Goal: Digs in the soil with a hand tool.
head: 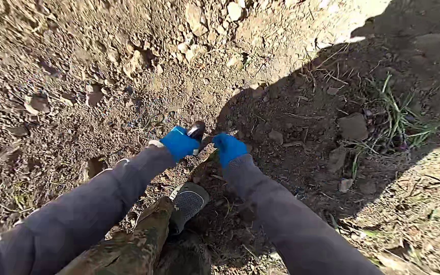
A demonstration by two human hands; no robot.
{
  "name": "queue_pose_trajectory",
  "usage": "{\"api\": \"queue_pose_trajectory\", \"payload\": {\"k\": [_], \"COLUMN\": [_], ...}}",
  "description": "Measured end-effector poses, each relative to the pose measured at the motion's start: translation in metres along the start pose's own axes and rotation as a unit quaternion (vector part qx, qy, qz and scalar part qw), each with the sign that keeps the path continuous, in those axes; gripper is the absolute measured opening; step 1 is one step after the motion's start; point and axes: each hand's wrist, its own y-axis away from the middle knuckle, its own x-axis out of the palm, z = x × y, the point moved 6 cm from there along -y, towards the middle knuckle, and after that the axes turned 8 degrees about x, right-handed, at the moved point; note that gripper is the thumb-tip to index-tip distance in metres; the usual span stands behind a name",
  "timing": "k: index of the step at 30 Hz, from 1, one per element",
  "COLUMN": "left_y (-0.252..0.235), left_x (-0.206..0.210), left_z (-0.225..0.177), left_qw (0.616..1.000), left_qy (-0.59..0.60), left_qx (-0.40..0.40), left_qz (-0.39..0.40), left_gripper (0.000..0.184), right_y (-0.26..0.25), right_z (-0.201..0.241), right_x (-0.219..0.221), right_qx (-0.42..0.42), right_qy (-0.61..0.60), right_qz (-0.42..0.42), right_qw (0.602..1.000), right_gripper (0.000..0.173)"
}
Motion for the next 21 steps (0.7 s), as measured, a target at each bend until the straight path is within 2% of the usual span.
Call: {"api": "queue_pose_trajectory", "payload": {"k": [2, 4, 7, 9, 12, 14, 16, 18, 19, 20, 21], "left_y": [-0.014, -0.012, 0.004, 0.034, 0.075, 0.08, 0.064, 0.028, 0.007, -0.011, -0.034], "left_x": [0.008, -0.003, -0.042, -0.079, -0.124, -0.138, -0.133, -0.107, -0.092, -0.078, -0.068], "left_z": [0.034, 0.046, 0.045, 0.013, -0.027, -0.049, -0.056, -0.041, -0.027, -0.011, 0.019], "left_qw": [0.997, 0.992, 0.979, 0.968, 0.939, 0.923, 0.932, 0.966, 0.98, 0.985, 0.976], "left_qy": [0.069, 0.119, 0.191, 0.227, 0.27, 0.281, 0.262, 0.195, 0.161, 0.153, 0.172], "left_qx": [-0.03, -0.027, 0.048, 0.091, 0.2, 0.245, 0.215, 0.103, 0.029, -0.007, 0.053], "left_qz": [-0.009, -0.03, -0.05, -0.061, -0.074, -0.094, -0.126, -0.137, -0.116, -0.082, -0.119], "left_gripper": [0.019, 0.014, 0.008, 0.014, 0.021, 0.021, 0.02, 0.012, 0.007, 0.009, 0.011], "right_y": [-0.019, -0.043, -0.064, -0.065, -0.064, -0.075, -0.082, -0.082, -0.08, -0.077, -0.077], "right_z": [0.009, 0.011, 0.01, 0.013, -0.004, -0.02, -0.025, -0.02, -0.012, -0.002, 0.009], "right_x": [0.011, 0.041, 0.096, 0.098, 0.065, 0.042, 0.033, 0.027, 0.024, 0.021, 0.02], "right_qx": [0.006, 0.019, 0.032, 0.055, 0.149, 0.179, 0.153, 0.123, 0.121, 0.12, 0.118], "right_qy": [0.023, 0.069, 0.179, 0.2, 0.171, 0.19, 0.216, 0.22, 0.213, 0.21, 0.207], "right_qz": [0.028, 0.101, 0.218, 0.168, 0.023, -0.007, 0.0, -0.003, -0.007, -0.009, -0.008], "right_qw": [0.999, 0.992, 0.959, 0.964, 0.974, 0.965, 0.964, 0.968, 0.97, 0.97, 0.971], "right_gripper": [0.031, 0.029, 0.034, 0.041, 0.049, 0.053, 0.05, 0.036, 0.038, 0.05, 0.059]}}
